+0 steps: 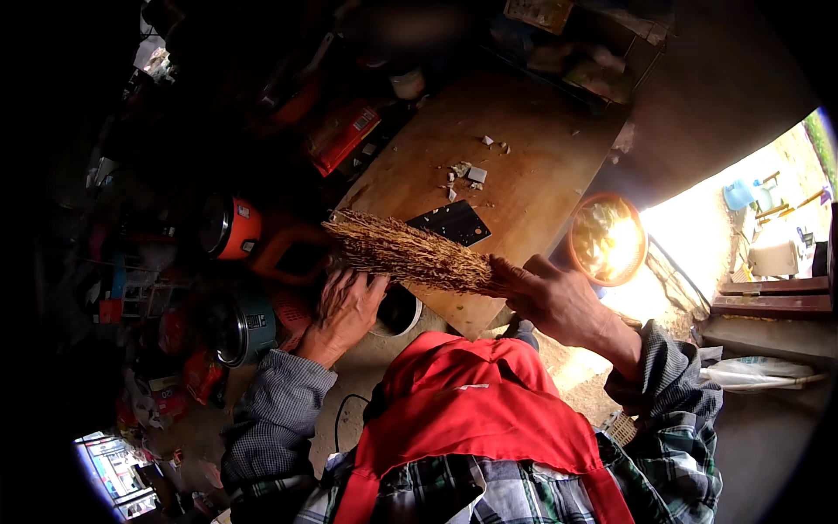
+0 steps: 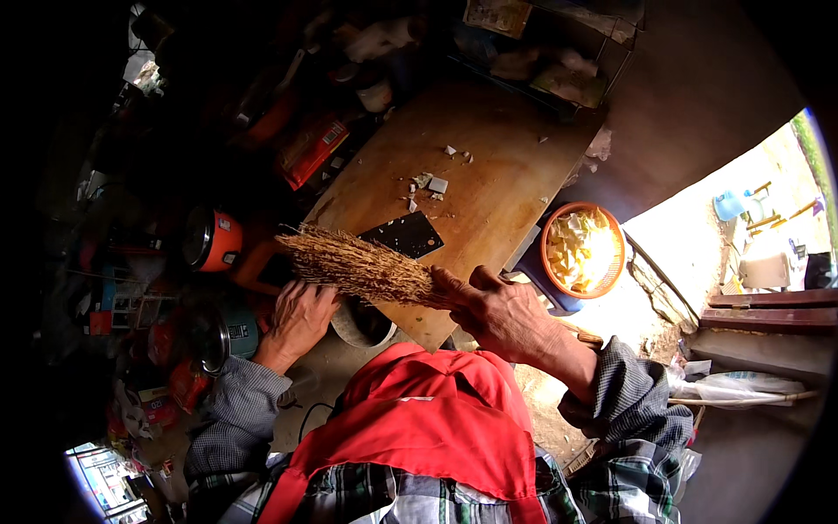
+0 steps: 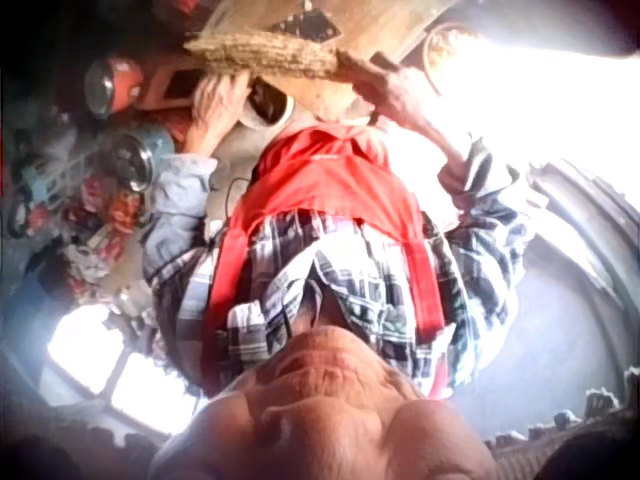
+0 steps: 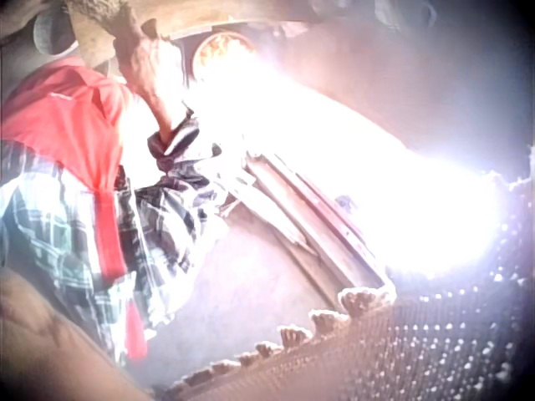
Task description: The person chops a head of cabbage on a wooden cutting board using a cleaver. They transfer the chopped pieces into a basket and then into a bowl. The person moves between an indoor room and an outdoor area during the process.
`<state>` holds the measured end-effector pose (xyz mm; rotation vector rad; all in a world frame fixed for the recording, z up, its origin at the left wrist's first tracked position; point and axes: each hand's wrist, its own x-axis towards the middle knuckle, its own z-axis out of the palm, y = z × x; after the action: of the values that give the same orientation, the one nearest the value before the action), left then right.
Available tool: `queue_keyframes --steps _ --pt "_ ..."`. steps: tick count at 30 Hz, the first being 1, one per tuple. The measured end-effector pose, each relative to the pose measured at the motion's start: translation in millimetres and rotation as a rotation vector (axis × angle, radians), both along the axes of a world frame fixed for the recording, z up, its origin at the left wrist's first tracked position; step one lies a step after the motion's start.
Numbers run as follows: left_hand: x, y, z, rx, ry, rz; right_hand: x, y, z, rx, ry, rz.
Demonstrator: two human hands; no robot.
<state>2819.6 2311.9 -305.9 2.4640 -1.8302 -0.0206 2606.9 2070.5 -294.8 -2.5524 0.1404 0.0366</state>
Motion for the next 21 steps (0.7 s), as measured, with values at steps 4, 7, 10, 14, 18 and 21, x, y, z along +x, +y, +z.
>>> queue_keyframes --steps 4,7,10,14,18,21 --pt "1 12 0 -0.043 0.052 0.001 -1 -42 -26 -0.148 -0.136 -0.040" --pt "-11 30 -25 -0.276 0.332 0.264 -9 -89 -49 0.046 -0.207 -0.381" --pt "-28 40 -66 -0.440 0.748 0.595 4 -145 -54 0.159 -0.062 -0.679" --pt "-55 34 -106 -0.799 1.449 0.946 31 -195 -80 0.315 -0.130 -0.635" --pt "-69 11 -127 -0.911 1.655 1.019 32 -187 -104 0.193 -0.029 -0.442" --pt "-80 -3 -127 -1.007 1.686 1.103 35 -183 -121 -0.009 -0.068 -0.144"
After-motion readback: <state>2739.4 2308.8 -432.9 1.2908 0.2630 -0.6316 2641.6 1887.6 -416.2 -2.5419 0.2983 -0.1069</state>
